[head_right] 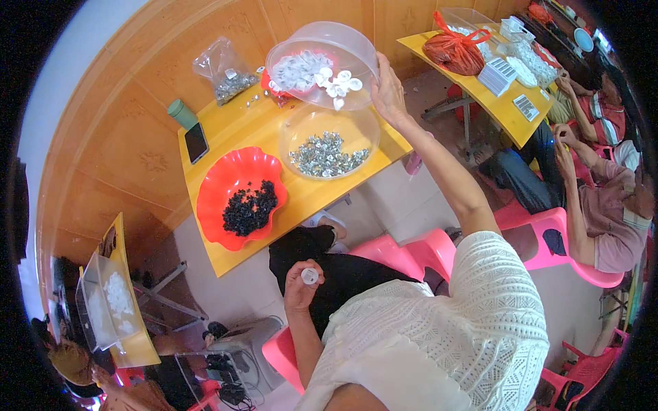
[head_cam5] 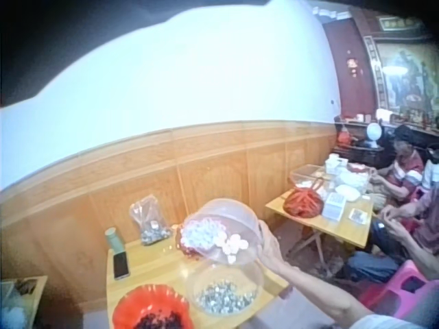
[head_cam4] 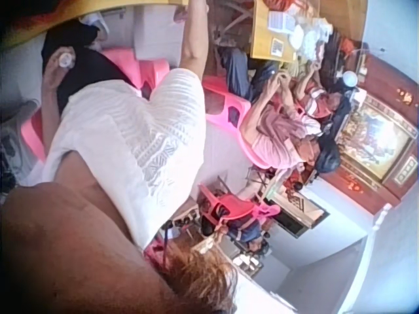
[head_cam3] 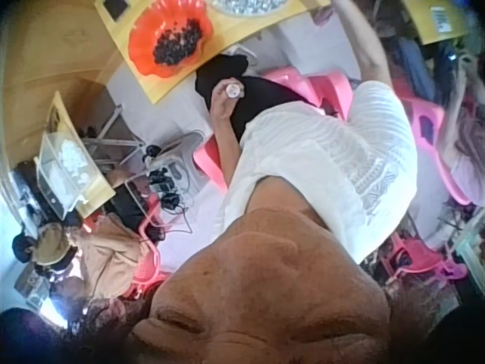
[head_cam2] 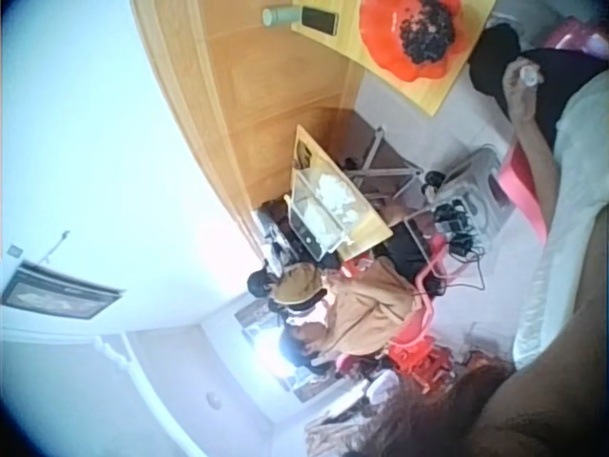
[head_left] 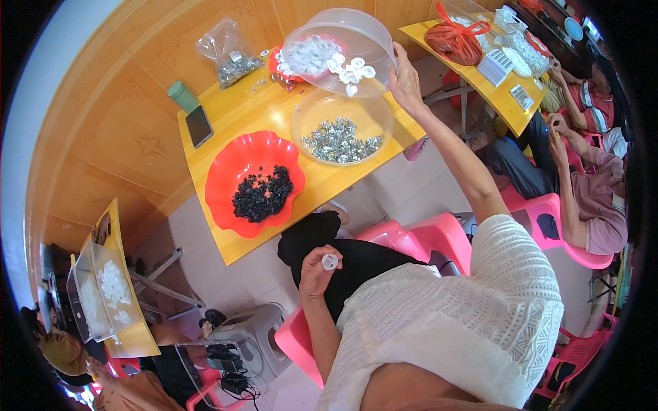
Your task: The person assembles components by selecting small parts from trays and bowls on the table and fitting them into plastic housings by hand.
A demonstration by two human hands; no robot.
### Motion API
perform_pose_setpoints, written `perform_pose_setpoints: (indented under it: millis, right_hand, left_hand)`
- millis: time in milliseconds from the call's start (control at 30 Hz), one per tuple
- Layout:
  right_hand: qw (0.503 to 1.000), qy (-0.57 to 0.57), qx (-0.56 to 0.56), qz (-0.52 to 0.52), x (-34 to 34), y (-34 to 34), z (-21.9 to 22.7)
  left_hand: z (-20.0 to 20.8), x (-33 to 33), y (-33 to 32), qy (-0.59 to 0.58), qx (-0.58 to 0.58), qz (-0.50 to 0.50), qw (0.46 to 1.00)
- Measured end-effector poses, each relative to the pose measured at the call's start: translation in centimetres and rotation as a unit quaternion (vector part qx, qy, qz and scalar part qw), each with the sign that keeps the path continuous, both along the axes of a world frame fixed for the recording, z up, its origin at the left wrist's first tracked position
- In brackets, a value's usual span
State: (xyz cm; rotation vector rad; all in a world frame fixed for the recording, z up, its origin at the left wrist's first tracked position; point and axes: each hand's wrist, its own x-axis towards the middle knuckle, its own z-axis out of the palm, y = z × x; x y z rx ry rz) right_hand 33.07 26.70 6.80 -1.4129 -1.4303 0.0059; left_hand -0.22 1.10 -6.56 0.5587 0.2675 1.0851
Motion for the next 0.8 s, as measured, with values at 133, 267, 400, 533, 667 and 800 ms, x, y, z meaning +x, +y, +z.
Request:
perform_pose_setpoints:
  millis: [133, 267, 400, 533, 667, 800]
  right_hand:
    - [0.999, -0.037, 0.018, -0.003, -0.1, -0.1, -0.5]
    - [0.997, -0.063, 0.049, -0.001, -0.2, -0.3, -0.7]
    - [0.982, -0.140, 0.121, -0.035, -0.4, -0.5, 0.2]
    - [0.994, -0.045, 0.098, 0.011, -1.0, -0.3, 1.2]
    - [0.983, 0.163, -0.019, 0.080, -4.3, -0.4, 2.7]
    - [0.904, 0.359, -0.165, 0.164, -7.4, 2.7, 2.0]
  left_hand:
    - [-0.2, -0.2, -0.1, 0.016, 0.013, -0.003, 1.000]
    - [0.0, 0.0, 0.0, -0.013, 0.003, -0.006, 1.000]
    - [0.3, 0.1, 0.0, -0.011, 0.000, -0.005, 1.000]
    - [0.4, 0.0, 0.1, -0.009, 0.005, -0.006, 1.000]
    - [0.3, -0.3, 0.0, 0.010, 0.014, 0.006, 1.000]
    - [0.0, -0.3, 0.2, -0.005, 0.010, -0.013, 1.000]
